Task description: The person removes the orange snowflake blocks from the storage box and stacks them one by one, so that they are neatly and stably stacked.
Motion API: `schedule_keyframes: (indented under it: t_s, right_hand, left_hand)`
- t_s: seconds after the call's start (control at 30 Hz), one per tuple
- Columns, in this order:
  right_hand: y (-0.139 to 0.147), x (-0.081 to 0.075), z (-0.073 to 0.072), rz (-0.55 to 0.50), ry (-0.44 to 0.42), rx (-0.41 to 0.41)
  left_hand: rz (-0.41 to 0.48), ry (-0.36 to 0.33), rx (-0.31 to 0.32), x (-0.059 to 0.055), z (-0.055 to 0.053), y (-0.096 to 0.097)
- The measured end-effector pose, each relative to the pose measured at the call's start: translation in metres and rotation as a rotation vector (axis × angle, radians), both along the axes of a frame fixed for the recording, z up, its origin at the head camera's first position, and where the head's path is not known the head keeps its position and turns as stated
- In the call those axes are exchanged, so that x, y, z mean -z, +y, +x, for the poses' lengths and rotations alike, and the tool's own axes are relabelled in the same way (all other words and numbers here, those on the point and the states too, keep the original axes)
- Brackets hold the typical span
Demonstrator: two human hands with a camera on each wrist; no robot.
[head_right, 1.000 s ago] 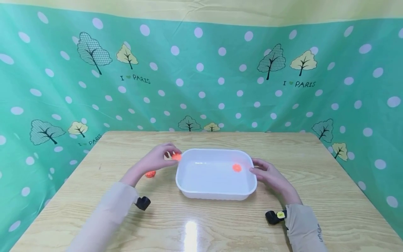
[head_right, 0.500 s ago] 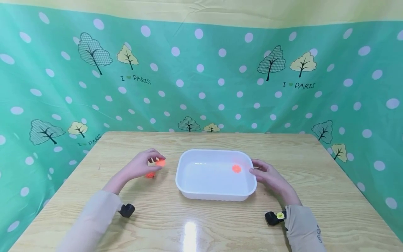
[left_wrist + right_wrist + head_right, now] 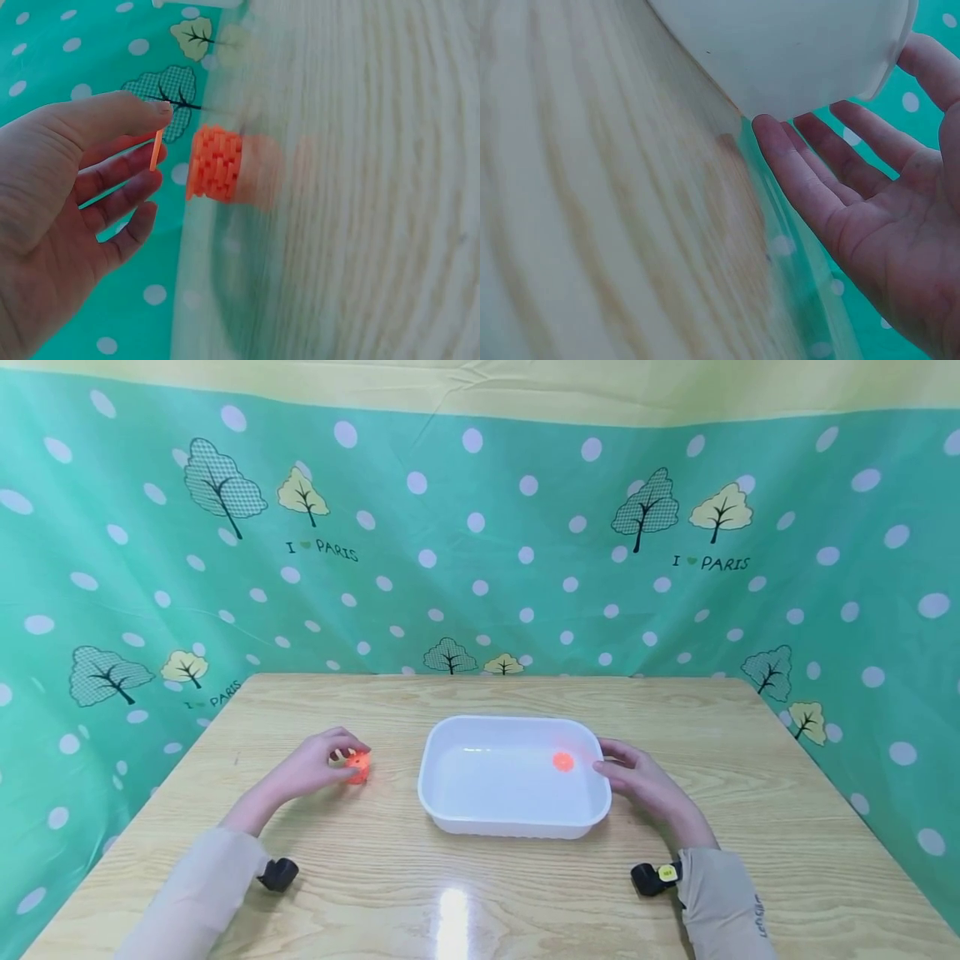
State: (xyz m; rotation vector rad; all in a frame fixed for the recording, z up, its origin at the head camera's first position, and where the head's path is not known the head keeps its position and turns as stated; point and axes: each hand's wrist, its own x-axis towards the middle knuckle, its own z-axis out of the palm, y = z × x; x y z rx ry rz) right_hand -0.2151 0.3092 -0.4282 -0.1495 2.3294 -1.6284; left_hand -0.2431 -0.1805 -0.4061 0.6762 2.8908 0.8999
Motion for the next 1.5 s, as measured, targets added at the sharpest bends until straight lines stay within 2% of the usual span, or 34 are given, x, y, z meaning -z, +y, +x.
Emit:
schedule_keyframes:
  t_s: [0.33,0.57,0.73,0.87,1.13,1.3,1.5]
  right_hand:
    - [-0.001,-0.001,0.001,-0.011,0.002,-0.007]
    - [0.000,-0.001,0.001,-0.018,-0.003,0.003]
    - [-0.001,0.000,-0.001,-0.003,-0.006,0.014]
    - [0.000,0.001,-0.001,0.007,-0.004,0.014]
    - [-0.001,0.001,0.000,-0.009,-0.005,0.013]
    - [-0.002,0.002,0.000,-0.024,-0.001,0.008]
    - [0.000,0.001,0.000,-0.027,-0.005,0.005]
  left_hand:
    - [-0.072,-0.038,-0.039,0.006,0.001,-0.001]
    - [-0.067,-0.014,-0.023,0.007,0.001,-0.003]
    - [-0.068,-0.031,-0.038,0.005,0.001,-0.001]
    - [-0.068,-0.016,-0.028,0.000,0.001,0.002]
    - [-0.015,0.027,0.033,-0.012,-0.002,0.022]
    - [-0.020,0.071,0.044,-0.015,-0.004,0.038]
    - [0.001,0.093,0.059,-0.022,-0.006,0.057]
